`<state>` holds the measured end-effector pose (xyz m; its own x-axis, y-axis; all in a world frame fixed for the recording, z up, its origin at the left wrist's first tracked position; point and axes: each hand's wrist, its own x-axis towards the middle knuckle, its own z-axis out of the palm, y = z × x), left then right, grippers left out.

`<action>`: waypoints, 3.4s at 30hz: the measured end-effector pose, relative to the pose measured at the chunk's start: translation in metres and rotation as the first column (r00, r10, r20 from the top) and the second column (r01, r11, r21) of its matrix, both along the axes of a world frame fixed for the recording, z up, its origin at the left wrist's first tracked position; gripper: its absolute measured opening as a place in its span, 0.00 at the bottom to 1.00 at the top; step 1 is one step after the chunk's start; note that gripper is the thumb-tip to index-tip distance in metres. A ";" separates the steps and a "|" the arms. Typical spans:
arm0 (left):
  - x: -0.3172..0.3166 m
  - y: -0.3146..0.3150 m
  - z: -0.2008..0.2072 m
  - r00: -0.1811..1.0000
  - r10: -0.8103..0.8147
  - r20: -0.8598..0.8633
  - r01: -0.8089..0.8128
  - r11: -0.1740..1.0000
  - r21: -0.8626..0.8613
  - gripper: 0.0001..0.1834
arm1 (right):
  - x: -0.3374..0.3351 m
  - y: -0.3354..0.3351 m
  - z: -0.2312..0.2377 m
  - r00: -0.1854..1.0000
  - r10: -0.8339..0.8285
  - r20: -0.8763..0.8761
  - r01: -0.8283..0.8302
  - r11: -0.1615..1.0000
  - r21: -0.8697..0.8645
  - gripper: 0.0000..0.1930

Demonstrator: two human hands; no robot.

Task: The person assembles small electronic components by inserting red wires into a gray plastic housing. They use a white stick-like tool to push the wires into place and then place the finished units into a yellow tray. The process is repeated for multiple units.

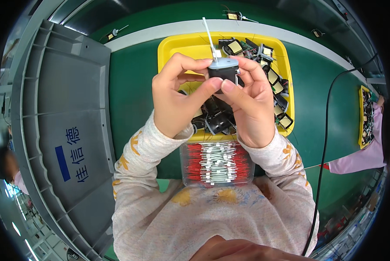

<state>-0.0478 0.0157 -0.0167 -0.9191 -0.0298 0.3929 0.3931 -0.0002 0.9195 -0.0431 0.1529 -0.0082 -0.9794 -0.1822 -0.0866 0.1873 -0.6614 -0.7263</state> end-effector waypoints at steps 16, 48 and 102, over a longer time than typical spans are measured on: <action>0.004 -0.004 -0.003 0.957 -0.289 -0.008 0.265 0.865 0.427 0.18 | 0.005 0.010 0.002 0.986 0.074 -0.149 -0.095 0.986 -0.139 0.13; 0.021 -0.006 0.006 0.986 -0.167 -0.029 0.169 0.953 0.251 0.16 | 0.007 0.015 0.005 0.941 0.163 -0.295 -0.206 0.972 -0.118 0.13; -0.130 0.015 -0.044 0.903 -0.396 -0.165 -0.056 0.271 -0.961 0.19 | 0.035 0.098 0.019 0.907 -0.246 -0.343 0.330 0.920 0.212 0.27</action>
